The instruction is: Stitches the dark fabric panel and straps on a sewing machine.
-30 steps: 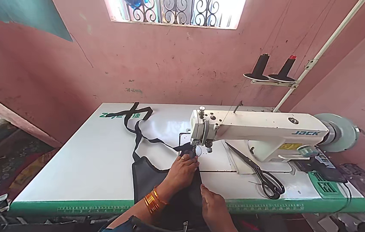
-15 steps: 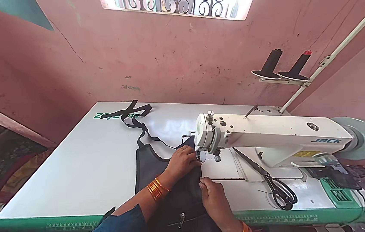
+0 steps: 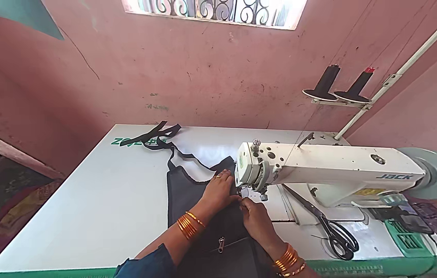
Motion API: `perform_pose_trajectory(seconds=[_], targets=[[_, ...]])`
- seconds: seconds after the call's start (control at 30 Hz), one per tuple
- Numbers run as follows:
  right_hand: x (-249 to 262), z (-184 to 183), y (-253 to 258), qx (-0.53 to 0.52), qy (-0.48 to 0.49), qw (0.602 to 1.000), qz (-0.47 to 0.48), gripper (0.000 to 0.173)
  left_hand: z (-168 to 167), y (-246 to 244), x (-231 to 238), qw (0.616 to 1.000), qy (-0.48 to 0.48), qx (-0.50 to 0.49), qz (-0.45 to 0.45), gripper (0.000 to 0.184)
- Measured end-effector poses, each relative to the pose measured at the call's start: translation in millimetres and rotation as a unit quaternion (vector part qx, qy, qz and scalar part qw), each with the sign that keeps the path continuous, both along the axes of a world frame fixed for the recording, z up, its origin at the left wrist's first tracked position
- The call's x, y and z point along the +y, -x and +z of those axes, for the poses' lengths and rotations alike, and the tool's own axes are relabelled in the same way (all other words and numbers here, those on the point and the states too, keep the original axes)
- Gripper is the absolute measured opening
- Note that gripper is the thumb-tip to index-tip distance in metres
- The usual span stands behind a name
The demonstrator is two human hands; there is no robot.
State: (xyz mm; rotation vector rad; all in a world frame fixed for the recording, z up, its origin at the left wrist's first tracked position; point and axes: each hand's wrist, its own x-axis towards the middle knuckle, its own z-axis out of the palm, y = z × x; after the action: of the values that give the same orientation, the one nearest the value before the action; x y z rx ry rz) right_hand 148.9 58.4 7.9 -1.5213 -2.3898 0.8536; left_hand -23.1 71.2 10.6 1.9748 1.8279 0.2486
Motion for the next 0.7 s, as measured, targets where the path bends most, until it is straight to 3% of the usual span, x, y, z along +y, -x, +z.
perform_pose_trajectory(seconds=[0.07, 0.13, 0.2, 0.3, 0.37, 0.5, 0.63, 0.7], targets=[[2, 1, -1, -0.013, -0.006, 1.0, 0.007, 0.023, 24, -26, -26, 0.998, 0.041, 0.036, 0.021, 0.036], [0, -1, -2, -0.011, -0.025, 1.0, 0.007, 0.022, 50, -54, -59, 0.99, 0.128, 0.051, 0.02, 0.029], [2, 1, -2, -0.027, 0.0, 1.0, 0.007, 0.025, 62, -72, -83, 0.981, 0.184, 0.056, 0.014, 0.032], [4, 0, -6, 0.001, 0.0, 1.0, 0.01, 0.026, 58, -75, -100, 0.981, 0.19, 0.025, 0.014, 0.037], [4, -2, -14, 0.084, 0.042, 0.996, -0.015, 0.029, 52, -64, -105, 0.988, 0.153, -0.037, 0.004, 0.04], [-19, -16, -37, 0.277, 0.143, 0.945, -0.104, 0.025, 40, -41, -104, 0.991, 0.054, -0.12, 0.016, 0.042], [-41, -16, -56, 0.253, 0.142, 0.954, -0.076, 0.029, 32, -50, -106, 0.988, 0.12, -0.097, 0.014, 0.049], [-47, -15, -60, 0.275, 0.174, 0.941, -0.097, 0.027, 26, -59, -109, 0.988, 0.12, -0.096, 0.02, 0.052]])
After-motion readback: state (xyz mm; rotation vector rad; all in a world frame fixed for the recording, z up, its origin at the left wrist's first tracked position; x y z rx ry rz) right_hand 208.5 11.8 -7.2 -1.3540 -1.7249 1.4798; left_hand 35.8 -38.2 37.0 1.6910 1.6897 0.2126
